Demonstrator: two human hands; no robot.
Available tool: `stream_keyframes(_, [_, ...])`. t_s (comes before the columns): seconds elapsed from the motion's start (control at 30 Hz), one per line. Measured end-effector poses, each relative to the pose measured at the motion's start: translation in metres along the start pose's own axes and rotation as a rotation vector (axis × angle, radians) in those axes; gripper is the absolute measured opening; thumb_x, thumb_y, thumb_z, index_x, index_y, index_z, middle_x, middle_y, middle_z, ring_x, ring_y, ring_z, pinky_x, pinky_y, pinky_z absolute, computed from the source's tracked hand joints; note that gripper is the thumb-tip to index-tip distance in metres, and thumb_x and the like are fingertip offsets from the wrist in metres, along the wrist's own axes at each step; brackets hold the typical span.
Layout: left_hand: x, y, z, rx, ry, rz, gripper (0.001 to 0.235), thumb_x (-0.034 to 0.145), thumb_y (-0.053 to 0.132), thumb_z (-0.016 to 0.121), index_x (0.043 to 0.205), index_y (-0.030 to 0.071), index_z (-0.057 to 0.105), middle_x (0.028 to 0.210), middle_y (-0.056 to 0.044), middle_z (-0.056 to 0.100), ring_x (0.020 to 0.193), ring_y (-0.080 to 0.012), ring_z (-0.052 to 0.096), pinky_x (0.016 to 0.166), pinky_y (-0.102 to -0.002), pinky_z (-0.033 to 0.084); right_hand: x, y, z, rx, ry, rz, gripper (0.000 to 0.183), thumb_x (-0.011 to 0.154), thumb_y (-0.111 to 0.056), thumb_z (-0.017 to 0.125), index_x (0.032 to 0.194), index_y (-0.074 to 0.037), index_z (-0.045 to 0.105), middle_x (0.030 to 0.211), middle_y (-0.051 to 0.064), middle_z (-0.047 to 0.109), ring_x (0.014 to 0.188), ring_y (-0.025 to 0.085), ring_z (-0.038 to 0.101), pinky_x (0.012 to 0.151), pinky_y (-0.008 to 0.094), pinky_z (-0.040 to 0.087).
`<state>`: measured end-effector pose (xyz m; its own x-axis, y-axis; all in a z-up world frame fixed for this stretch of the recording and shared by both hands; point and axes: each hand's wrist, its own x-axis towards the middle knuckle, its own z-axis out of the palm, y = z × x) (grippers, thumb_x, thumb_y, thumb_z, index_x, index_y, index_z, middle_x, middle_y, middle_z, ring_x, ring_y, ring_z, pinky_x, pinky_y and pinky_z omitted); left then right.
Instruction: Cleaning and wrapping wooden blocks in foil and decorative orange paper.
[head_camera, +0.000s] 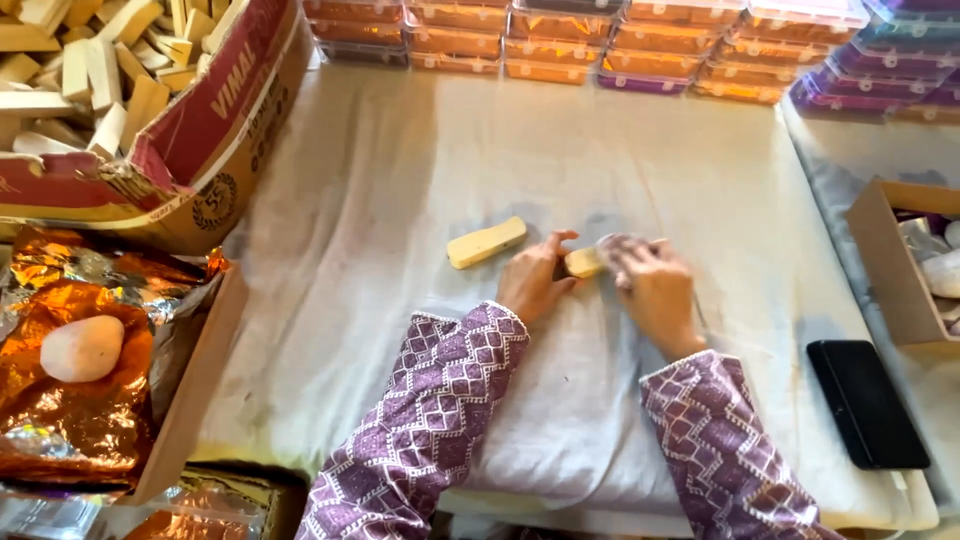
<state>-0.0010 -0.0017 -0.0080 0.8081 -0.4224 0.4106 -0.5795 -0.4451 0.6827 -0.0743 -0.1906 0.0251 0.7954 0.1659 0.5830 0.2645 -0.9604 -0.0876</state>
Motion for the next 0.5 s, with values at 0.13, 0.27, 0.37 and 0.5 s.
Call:
stream_keyframes(0.13, [-0.003,-0.008,0.005,0.017,0.029,0.008,0.053,0.088,0.015,0.08,0.135,0.016,0.056,0.11,-0.008,0.076,0.101,-0.0296,0.072,0.085,-0.042,0.057,0.003,-0.025,0.0,0.121,-0.001,-0.139,0.037,0.076,-0.009,0.068,0.112,-0.015,0.077,0.125,0.001,0.073,0.108,0.027,0.065,0.093,0.039,0.054])
stream_keyframes(0.27, [-0.002,-0.001,-0.004,-0.014,-0.019,0.003,0.053,0.082,0.015,0.081,0.129,0.015,0.056,0.108,-0.008,0.076,0.1,-0.03,0.072,0.084,-0.043,0.056,0.006,0.003,0.002,0.101,-0.029,-0.107,0.039,0.077,-0.008,0.066,0.114,-0.015,0.078,0.124,0.002,0.073,0.107,0.028,0.065,0.092,0.04,0.053])
stream_keyframes(0.37, [-0.001,0.001,-0.003,-0.065,0.006,0.056,0.055,0.078,0.017,0.082,0.126,0.014,0.056,0.107,-0.008,0.076,0.101,-0.0303,0.072,0.084,-0.042,0.056,0.0,0.02,0.007,-0.012,-0.045,0.022,0.041,0.079,-0.005,0.063,0.116,-0.013,0.078,0.128,0.002,0.073,0.106,0.029,0.064,0.093,0.039,0.053])
stream_keyframes(0.5, [0.002,0.002,-0.002,-0.012,-0.016,0.018,0.059,0.076,0.016,0.082,0.128,0.014,0.055,0.105,-0.008,0.076,0.097,-0.0303,0.071,0.082,-0.042,0.056,-0.001,-0.004,0.005,-0.014,-0.013,-0.085,0.041,0.076,-0.006,0.064,0.114,-0.013,0.077,0.127,0.004,0.071,0.11,0.03,0.066,0.096,0.039,0.054])
